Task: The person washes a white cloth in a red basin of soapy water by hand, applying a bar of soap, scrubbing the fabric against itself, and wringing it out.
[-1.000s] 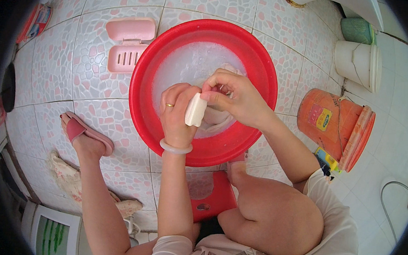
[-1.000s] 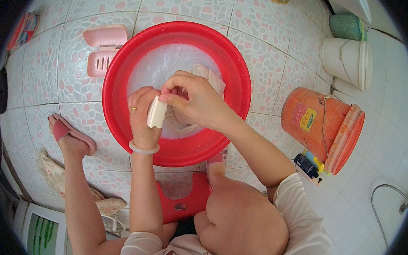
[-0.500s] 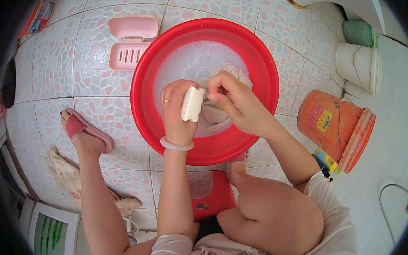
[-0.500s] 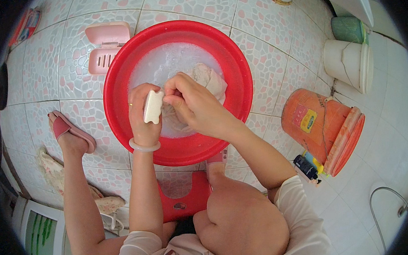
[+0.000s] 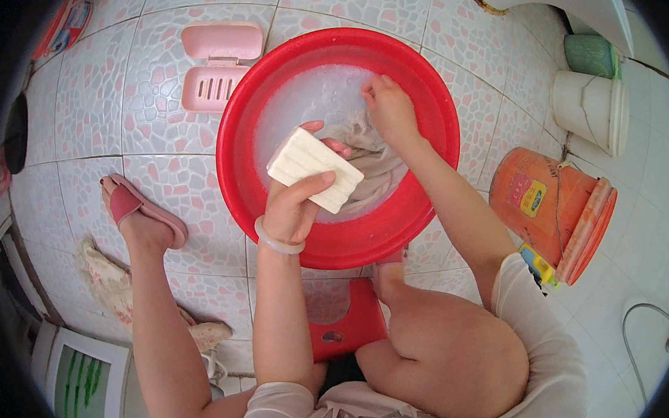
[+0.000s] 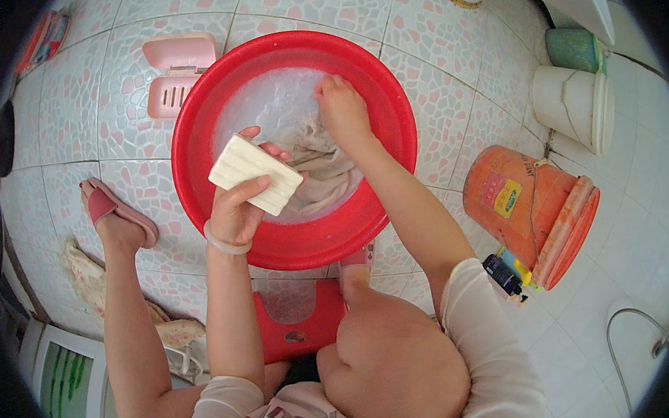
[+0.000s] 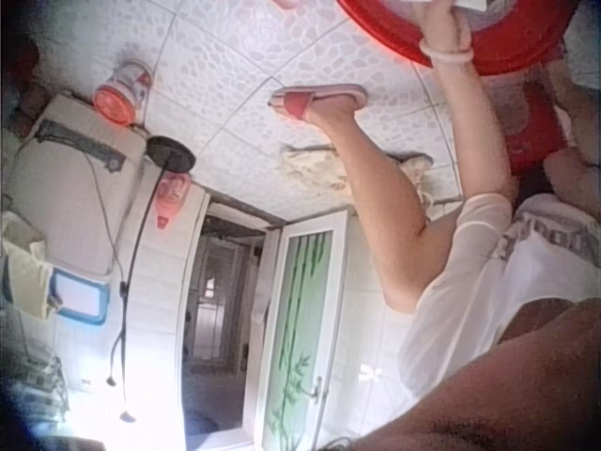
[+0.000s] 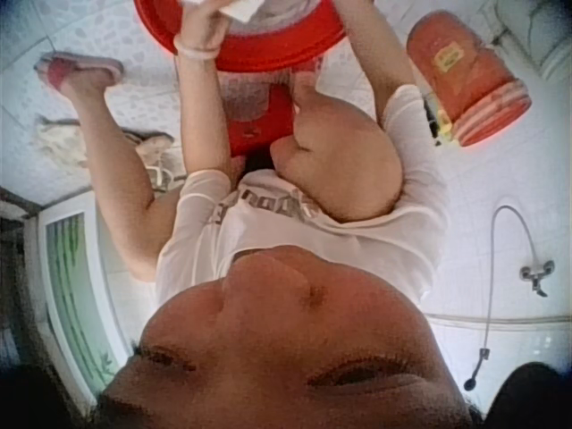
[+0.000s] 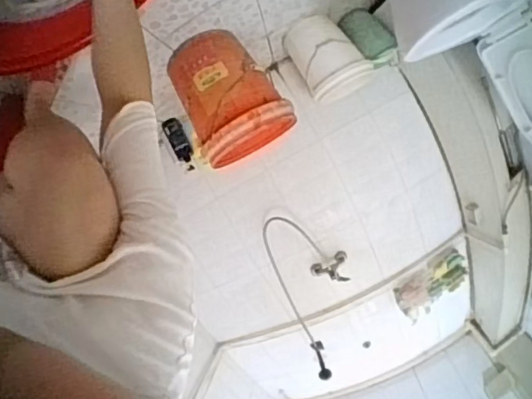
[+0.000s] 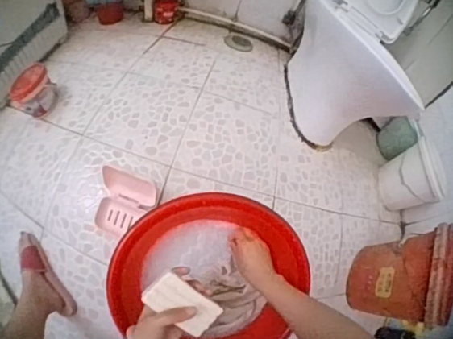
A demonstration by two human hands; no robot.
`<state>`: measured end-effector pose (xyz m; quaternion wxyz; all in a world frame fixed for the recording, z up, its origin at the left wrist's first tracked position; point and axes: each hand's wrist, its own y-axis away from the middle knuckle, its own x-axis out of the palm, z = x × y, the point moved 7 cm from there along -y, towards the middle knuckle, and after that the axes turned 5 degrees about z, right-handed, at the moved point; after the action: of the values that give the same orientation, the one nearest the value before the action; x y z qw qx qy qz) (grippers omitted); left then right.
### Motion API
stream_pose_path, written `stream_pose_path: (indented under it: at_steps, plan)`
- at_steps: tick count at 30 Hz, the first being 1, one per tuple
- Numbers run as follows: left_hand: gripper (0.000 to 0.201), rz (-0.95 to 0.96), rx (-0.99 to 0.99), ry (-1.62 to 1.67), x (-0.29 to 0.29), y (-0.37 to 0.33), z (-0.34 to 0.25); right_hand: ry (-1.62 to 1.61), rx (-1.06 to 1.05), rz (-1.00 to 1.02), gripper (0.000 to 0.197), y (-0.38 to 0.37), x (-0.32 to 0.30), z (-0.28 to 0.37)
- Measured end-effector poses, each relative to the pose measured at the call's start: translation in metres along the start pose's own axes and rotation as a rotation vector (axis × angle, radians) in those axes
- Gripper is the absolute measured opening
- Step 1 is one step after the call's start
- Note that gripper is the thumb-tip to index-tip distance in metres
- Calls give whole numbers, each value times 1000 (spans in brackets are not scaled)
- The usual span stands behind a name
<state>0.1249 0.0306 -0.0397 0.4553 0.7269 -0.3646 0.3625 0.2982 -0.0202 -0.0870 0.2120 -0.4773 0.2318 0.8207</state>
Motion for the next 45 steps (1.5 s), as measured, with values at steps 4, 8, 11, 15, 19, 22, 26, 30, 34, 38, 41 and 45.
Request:
stream_pose_path:
  at_steps: [4, 8, 11, 15, 19, 22, 26, 30, 34, 38, 41, 45]
  plan:
    - [60, 39, -7, 5, -1, 0, 4, 115, -477, 323, 19, 15, 44, 25]
    - [58, 15, -38, -11, -3, 2, 4, 194, -479, 103, 21, 10, 9, 46]
    - [56, 28, -69, -25, -7, 3, 4, -69, -293, 72, 25, 10, -24, 61]
    - [54, -28, -82, -26, -10, 7, 3, -854, -136, 248, 17, 23, -41, 93]
    - [54, -73, -130, -79, -14, 8, 4, -1344, 198, 471, 13, 37, -31, 97]
    - [54, -8, -100, -80, -10, 6, 2, -1445, 180, 450, 10, 38, -33, 98]
    - [54, -44, -88, -79, -9, 7, 2, -1469, 175, 483, 9, 39, -31, 98]
    - [53, -39, -84, -62, -10, 7, 3, -1515, 147, 501, 5, 38, -31, 99]
    - [53, -13, -73, -51, -8, 5, 4, -1523, 169, 526, 9, 38, -29, 95]
    - [53, -23, -68, -67, -9, 5, 5, -1547, 167, 540, 10, 37, -29, 94]
    - [54, -32, -62, -53, -9, 5, 6, -1678, 189, 572, 10, 35, -29, 94]
    - [56, -28, -65, -28, -11, 5, 7, -1577, 227, 440, 9, 30, -22, 81]
